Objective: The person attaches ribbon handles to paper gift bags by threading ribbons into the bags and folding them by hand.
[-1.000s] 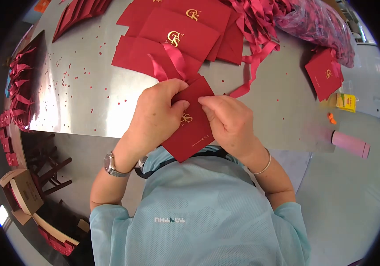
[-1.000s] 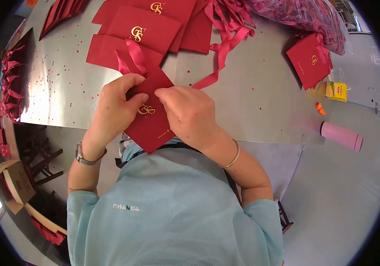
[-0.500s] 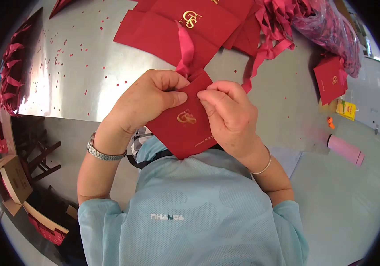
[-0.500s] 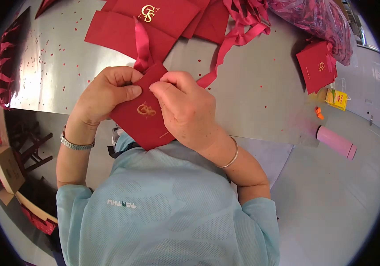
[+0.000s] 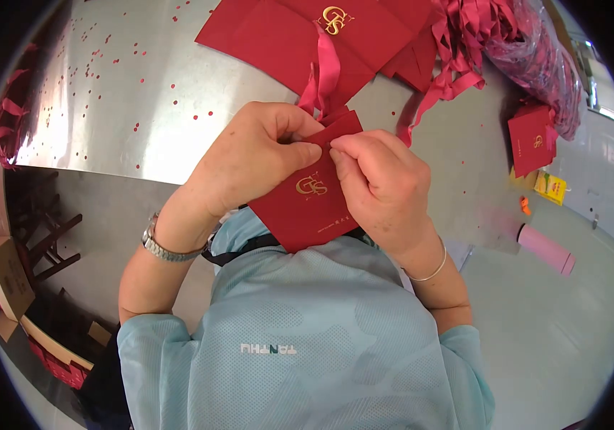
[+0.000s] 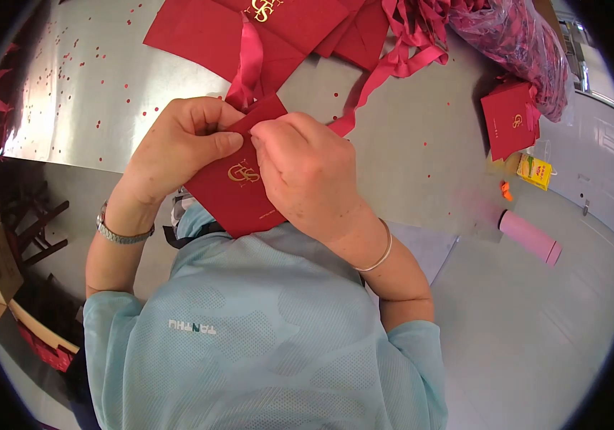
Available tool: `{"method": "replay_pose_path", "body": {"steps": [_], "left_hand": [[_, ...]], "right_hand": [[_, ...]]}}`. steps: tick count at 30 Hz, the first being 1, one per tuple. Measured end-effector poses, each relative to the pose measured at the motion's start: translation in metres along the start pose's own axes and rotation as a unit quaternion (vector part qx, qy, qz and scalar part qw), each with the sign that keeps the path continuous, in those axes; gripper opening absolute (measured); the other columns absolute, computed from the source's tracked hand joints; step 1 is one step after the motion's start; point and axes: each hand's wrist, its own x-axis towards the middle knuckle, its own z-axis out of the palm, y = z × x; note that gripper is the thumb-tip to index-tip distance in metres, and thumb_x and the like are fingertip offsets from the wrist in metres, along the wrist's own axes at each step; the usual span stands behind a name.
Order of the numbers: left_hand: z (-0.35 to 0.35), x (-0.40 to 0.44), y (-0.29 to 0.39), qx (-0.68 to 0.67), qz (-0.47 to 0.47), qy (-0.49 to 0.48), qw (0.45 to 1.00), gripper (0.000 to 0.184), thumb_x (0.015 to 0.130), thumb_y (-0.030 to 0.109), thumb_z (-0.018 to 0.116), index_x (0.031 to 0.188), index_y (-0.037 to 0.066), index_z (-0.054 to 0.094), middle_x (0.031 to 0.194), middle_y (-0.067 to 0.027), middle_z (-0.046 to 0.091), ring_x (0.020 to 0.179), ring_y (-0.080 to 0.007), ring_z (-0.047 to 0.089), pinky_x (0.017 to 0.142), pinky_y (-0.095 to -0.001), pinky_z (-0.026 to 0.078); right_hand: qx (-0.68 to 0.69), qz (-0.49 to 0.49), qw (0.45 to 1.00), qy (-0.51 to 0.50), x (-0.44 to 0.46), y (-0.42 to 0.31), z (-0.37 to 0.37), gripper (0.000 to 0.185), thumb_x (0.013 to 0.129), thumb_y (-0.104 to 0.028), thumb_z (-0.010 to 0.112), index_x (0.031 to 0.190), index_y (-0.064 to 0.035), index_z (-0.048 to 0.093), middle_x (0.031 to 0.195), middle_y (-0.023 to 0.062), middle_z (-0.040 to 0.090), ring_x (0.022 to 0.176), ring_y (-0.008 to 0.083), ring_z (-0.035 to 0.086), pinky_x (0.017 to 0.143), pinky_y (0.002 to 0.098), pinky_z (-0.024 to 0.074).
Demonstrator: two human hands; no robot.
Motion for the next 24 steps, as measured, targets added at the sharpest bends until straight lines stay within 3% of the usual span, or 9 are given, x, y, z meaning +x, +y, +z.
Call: {"method": "replay_pose_path", "body": {"steps": [6,7,9,10,12,13,16,17,24], "left_hand": [[0.022,-0.008,0.003,0.223,0.164,0.095,0.956,0.019,0.079,-0.001,0.056,0.094,-0.002,0.068,0.086,-0.0233,0.065,0.081,-0.0406,0.062,0.069,-0.0431,0.051],[0.023,-0.009,0.005,0.222,0.166,0.096,0.956,0.019,0.079,-0.001,0.056,0.094,-0.002,0.068,0.086,-0.0233,0.065,0.081,-0.0406,0.062,0.069,-0.0431,0.051],[0.023,-0.011,0.008,0.347,0.177,0.117,0.913,0.024,0.083,-0.003,0.059,0.104,-0.002,0.068,0.078,-0.0105,0.069,0.074,-0.0145,0.065,0.065,-0.0271,0.051],[0.022,-0.012,0.009,0.345,0.179,0.118,0.914,0.024,0.083,-0.003,0.059,0.104,-0.002,0.068,0.078,-0.0105,0.069,0.074,-0.0145,0.065,0.065,-0.0271,0.051],[0.018,-0.015,0.012,0.211,0.139,0.098,0.963,0.029,0.083,-0.001,0.059,0.111,-0.002,0.066,0.081,-0.0104,0.069,0.076,-0.0128,0.065,0.068,-0.0272,0.052],[0.014,-0.016,0.013,0.178,0.104,0.066,0.976,0.029,0.087,0.001,0.058,0.115,-0.003,0.065,0.088,-0.0079,0.07,0.08,-0.0108,0.065,0.073,-0.0258,0.052],[0.001,-0.01,0.006,0.054,0.065,0.05,0.995,0.024,0.088,0.008,0.057,0.107,-0.001,0.069,0.087,-0.0135,0.071,0.082,-0.0169,0.067,0.076,-0.0308,0.051],[-0.004,-0.007,0.003,0.0,0.026,0.037,0.999,0.023,0.09,0.013,0.059,0.106,-0.001,0.07,0.088,-0.0097,0.072,0.084,-0.0127,0.065,0.076,-0.0285,0.051],[-0.017,0.0,0.02,0.091,-0.036,-0.087,0.991,0.016,0.093,0.003,0.058,0.103,-0.002,0.068,0.091,-0.0025,0.07,0.082,-0.0073,0.062,0.074,-0.0217,0.051]], "right_hand": [[-0.216,-0.086,0.965,-0.124,0.017,-0.016,-0.01,0.012,0.069,-0.002,0.061,0.07,-0.0075,0.051,0.066,0.008,0.051,0.059,0.0246,0.06,0.052,0.0322,0.0488],[-0.217,-0.087,0.964,-0.123,0.02,-0.019,-0.011,0.012,0.069,-0.002,0.061,0.07,-0.0075,0.051,0.066,0.008,0.051,0.059,0.0246,0.06,0.052,0.0322,0.0488],[-0.209,-0.051,0.964,-0.154,0.026,-0.021,-0.013,0.011,0.073,-0.002,0.064,0.077,-0.0049,0.053,0.07,0.0107,0.058,0.064,0.0295,0.063,0.057,0.0356,0.0509],[-0.211,-0.053,0.964,-0.154,0.029,-0.021,-0.015,0.011,0.073,-0.002,0.064,0.077,-0.0049,0.053,0.07,0.0107,0.058,0.064,0.0295,0.063,0.057,0.0356,0.0509],[0.039,0.111,0.98,-0.162,0.037,-0.017,-0.023,0.015,0.077,-0.005,0.066,0.086,-0.002,0.055,0.076,0.0143,0.065,0.07,0.0339,0.066,0.061,0.0404,0.0518],[0.047,0.134,0.973,-0.182,0.037,-0.014,-0.025,0.026,0.079,-0.008,0.069,0.099,-0.0009,0.054,0.08,0.016,0.068,0.075,0.0361,0.067,0.064,0.0439,0.0516],[0.041,0.111,0.974,-0.195,0.03,-0.007,-0.02,0.033,0.078,-0.009,0.072,0.105,-0.003,0.054,0.078,0.0139,0.067,0.073,0.0342,0.067,0.063,0.0412,0.0518],[0.04,0.11,0.974,-0.193,0.029,-0.008,-0.021,0.033,0.078,-0.009,0.072,0.105,-0.003,0.054,0.078,0.0139,0.067,0.073,0.0342,0.067,0.063,0.0412,0.0518],[0.065,0.103,0.979,-0.165,0.018,-0.012,-0.021,0.035,0.077,-0.014,0.075,0.104,-0.0044,0.054,0.083,0.0119,0.067,0.072,0.0288,0.067,0.063,0.0371,0.0518]]}}
